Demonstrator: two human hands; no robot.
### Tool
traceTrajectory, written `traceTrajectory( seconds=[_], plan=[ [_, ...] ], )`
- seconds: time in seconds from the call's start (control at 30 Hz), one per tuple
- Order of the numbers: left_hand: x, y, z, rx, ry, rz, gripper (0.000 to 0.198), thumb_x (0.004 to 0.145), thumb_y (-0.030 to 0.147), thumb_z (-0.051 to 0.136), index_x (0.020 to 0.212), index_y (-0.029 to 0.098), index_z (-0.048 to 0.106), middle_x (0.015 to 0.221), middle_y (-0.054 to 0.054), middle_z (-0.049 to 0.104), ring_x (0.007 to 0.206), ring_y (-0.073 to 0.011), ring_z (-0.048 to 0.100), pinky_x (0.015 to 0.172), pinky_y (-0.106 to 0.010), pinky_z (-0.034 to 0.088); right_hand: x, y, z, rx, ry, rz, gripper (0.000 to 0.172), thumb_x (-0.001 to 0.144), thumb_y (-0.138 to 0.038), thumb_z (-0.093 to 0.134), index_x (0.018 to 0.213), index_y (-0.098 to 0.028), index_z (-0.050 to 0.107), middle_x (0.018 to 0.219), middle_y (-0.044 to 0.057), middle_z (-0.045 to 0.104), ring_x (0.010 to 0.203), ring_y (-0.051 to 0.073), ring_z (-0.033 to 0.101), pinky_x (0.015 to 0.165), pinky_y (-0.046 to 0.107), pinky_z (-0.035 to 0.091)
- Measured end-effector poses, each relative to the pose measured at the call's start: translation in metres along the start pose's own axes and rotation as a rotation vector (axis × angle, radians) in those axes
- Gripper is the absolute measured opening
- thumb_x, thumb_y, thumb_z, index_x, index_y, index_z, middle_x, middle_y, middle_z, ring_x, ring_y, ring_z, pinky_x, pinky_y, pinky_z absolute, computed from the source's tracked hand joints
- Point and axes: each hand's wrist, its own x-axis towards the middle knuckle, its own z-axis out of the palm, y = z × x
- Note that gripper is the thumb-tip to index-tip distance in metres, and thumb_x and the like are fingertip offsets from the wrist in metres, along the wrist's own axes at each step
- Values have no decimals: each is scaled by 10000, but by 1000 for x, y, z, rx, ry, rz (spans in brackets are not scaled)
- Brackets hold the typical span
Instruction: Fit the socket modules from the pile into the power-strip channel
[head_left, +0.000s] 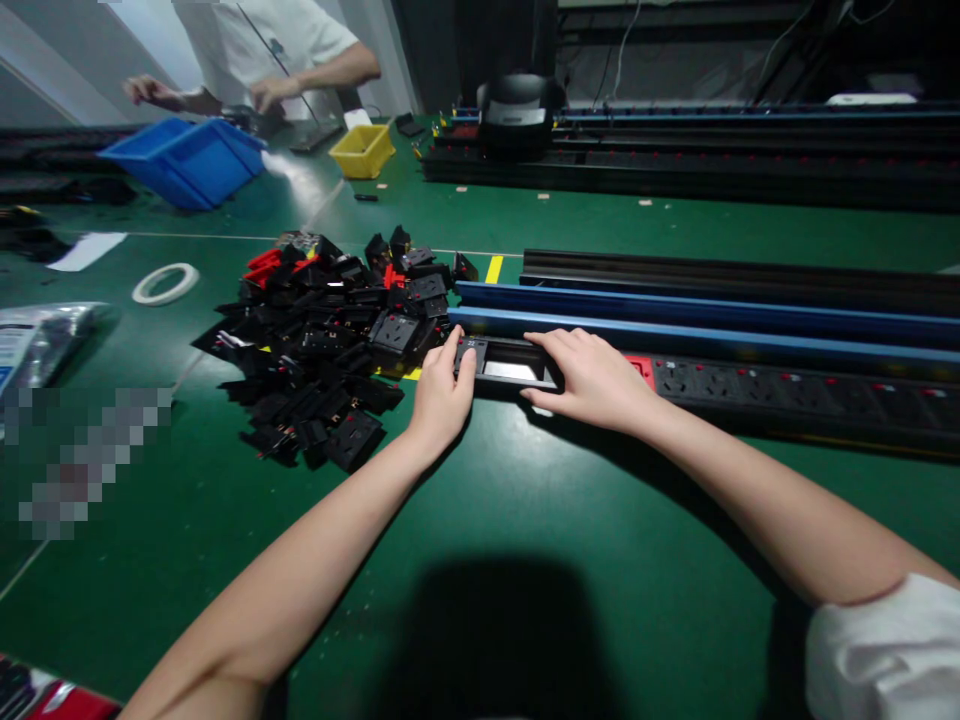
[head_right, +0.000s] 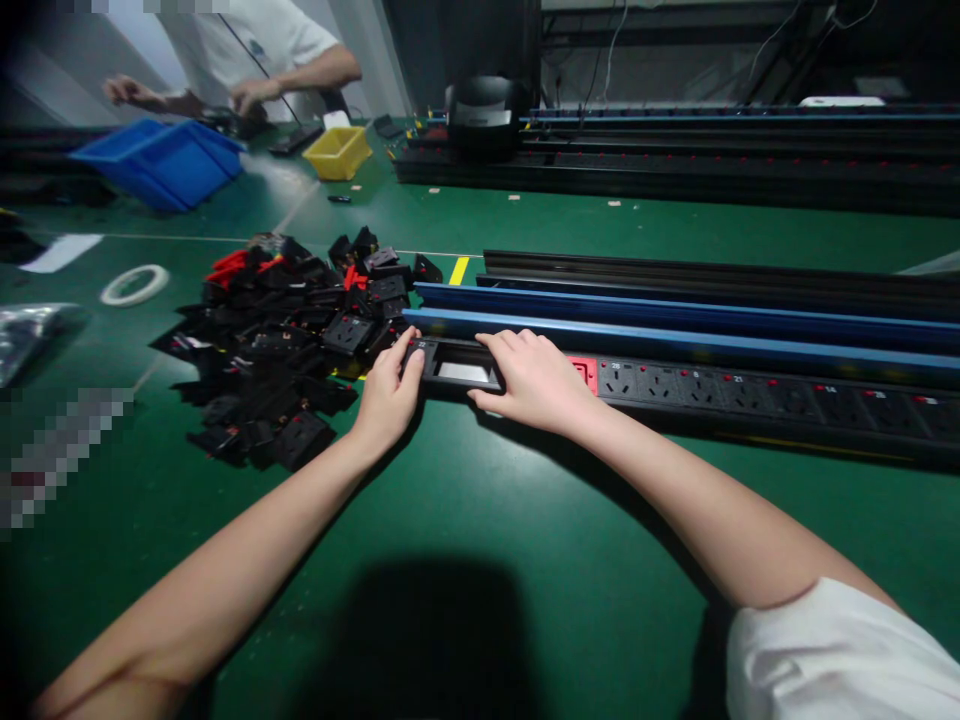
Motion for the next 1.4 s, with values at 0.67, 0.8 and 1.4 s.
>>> traceTrajectory(
  seconds=[0.67,0.8,1.4],
  plan=[
    [0,1,-1,-60,-39,50,555,1023,452,459,1487,161,544,1337,-173,679,1282,-284,630,1130,-477,471,0,1,0,4,-2,-4,688,926,-550,631,1465,-137,517,1301,162,679,1100,348,636,939,473,504],
    [-3,9,0,-30,-106,78,569,1026,439,421,1501,137,505,1308,-192,671,1263,-300,625,1102,-496,478,0,1,0,11,-5,-5,696,919,-545,640,1463,-127,520,1297,169,679,1095,350,634,938,472,503],
    [7,8,0,-221,-270,68,299,1001,482,462,834,238,419,769,35,490,700,-147,469,682,-283,359,-1,0,2,-23,17,-26,677,921,-500,637,1465,-116,514,1299,168,675,1107,348,632,958,479,510]
  ],
)
